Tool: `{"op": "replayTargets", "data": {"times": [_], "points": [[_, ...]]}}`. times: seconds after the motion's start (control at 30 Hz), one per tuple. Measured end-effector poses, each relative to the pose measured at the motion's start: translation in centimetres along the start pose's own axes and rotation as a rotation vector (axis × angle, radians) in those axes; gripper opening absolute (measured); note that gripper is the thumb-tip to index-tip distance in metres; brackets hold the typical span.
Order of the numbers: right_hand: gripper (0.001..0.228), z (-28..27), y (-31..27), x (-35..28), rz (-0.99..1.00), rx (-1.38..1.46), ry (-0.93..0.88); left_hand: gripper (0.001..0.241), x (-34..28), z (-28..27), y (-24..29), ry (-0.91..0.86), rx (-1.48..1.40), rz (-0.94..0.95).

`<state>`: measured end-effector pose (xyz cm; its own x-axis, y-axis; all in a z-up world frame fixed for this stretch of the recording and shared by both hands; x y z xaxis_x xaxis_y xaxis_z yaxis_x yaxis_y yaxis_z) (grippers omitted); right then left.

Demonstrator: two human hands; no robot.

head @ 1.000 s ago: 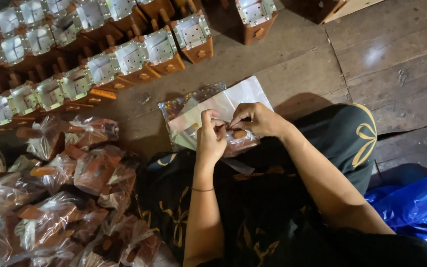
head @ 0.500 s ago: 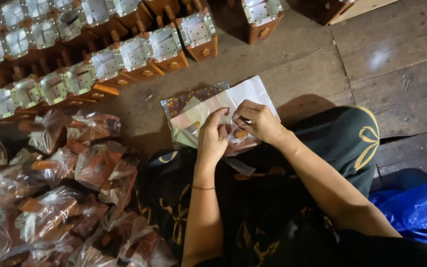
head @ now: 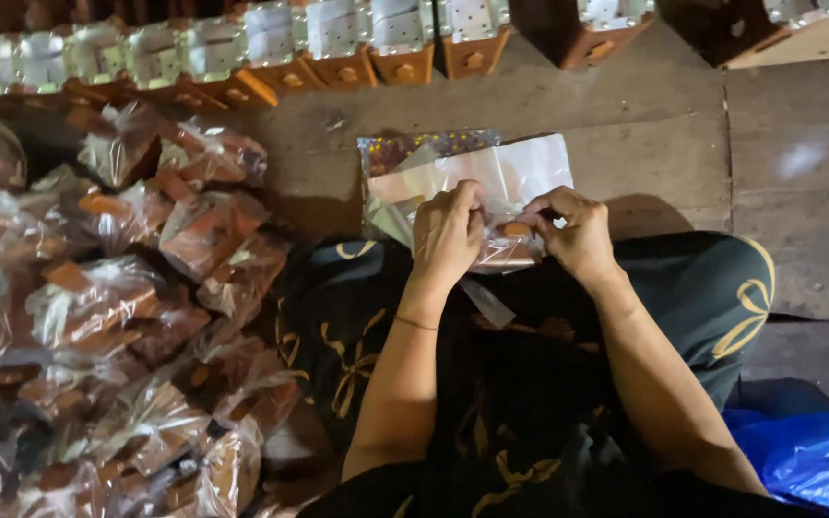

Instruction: Packaging small square wooden components into individual plastic bags while sitting on the floor.

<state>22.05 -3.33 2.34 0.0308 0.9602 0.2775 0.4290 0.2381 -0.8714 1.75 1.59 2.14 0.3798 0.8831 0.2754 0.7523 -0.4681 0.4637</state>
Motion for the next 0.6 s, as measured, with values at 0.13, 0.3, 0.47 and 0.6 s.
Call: {"op": "replayTargets", "data": {"times": [0.13,0.3,0.47,0.6], "points": [[0.015,-0.3,2.5,-1.0,0.117,0.094,0.01,0.03,-0.4,4.0,-1.3,-0.048,0.026,-0.062],[0.016,-1.6,4.7,-1.1,0.416,0.281,0.033,0.054,-1.1,-1.3,1.5,0.009,-0.131,0.008],[0.021,-1.3,4.8,-0.9,0.533,0.578,0.483,0.013,-1.3,1.3,2.4,0.18,-0.135,0.204],[0.026,-1.7,7.9,-1.6,0.47,0.521,0.416,0.021,-1.5,0.0,2.3,0.022,0.058,0.115]]}}
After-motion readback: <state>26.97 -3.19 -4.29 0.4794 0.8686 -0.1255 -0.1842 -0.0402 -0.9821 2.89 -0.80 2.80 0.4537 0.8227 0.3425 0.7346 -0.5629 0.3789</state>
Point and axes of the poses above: each hand's wrist, its own x-axis towards the middle knuckle, its own z-axis out of the palm, y = z × x, the point moved 1 cm from there along x, towards the middle knuckle, and after that the axes turned 7 degrees about x, right-handed, at the moved point
